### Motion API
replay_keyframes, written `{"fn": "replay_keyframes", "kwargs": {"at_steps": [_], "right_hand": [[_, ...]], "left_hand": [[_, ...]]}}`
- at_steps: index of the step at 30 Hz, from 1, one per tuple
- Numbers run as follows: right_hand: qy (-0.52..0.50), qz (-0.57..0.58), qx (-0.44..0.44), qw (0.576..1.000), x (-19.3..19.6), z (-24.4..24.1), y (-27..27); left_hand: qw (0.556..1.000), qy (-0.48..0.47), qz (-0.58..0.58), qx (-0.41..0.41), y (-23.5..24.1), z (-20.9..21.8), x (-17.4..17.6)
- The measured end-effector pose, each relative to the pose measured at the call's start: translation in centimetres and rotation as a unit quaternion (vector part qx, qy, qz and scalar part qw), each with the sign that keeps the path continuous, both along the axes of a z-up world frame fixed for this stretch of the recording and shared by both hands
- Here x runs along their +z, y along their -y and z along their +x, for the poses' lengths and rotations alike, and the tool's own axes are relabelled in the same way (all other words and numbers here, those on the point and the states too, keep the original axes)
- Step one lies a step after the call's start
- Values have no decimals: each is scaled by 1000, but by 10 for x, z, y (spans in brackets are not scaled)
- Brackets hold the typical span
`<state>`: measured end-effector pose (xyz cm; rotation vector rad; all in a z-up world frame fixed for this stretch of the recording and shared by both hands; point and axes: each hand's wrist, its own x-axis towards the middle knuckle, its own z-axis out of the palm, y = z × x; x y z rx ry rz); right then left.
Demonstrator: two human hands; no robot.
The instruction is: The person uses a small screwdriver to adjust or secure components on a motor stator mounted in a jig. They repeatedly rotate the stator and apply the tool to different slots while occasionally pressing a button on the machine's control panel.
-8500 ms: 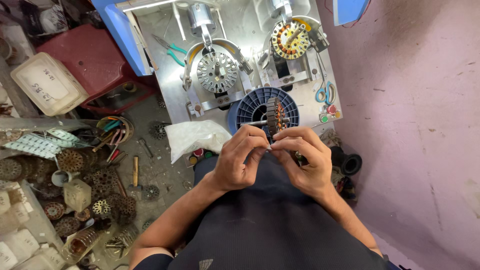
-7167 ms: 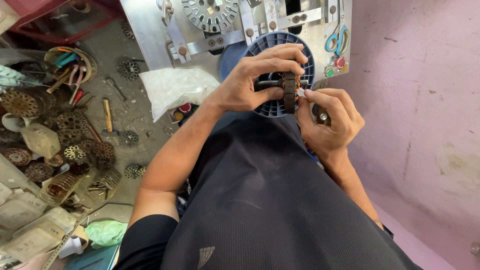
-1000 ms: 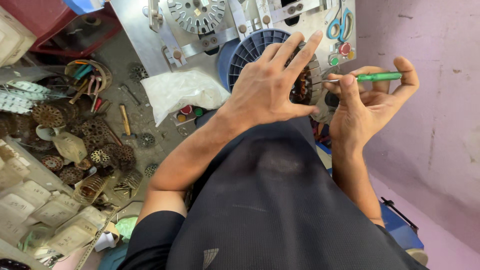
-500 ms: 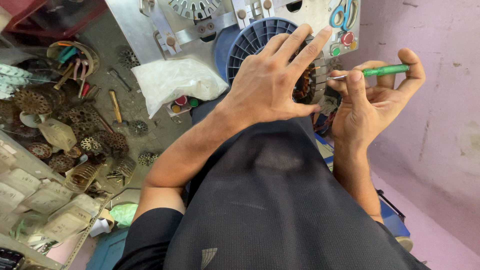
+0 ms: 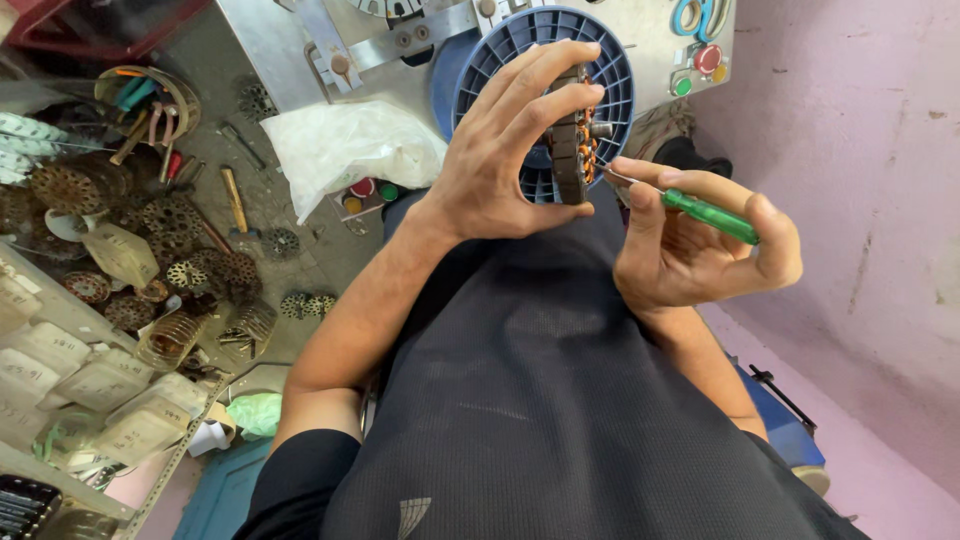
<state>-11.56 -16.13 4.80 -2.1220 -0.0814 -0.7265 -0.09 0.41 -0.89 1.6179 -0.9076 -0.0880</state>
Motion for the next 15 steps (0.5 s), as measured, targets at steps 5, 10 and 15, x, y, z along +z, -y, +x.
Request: {"fn": "replay_keyframes", "kwargs": {"at_steps": [5, 10, 15], "right_hand": [[26, -5, 17, 1000, -12, 0, -4], [103, -77, 37, 991, -19, 10, -6], [90, -85, 77, 989, -2, 27, -9]], "left_hand": [[991, -88, -63, -80, -15, 8, -1], [963, -188, -122, -148, -21, 21, -5], [966, -171, -139, -134, -13, 23, -9]]}}
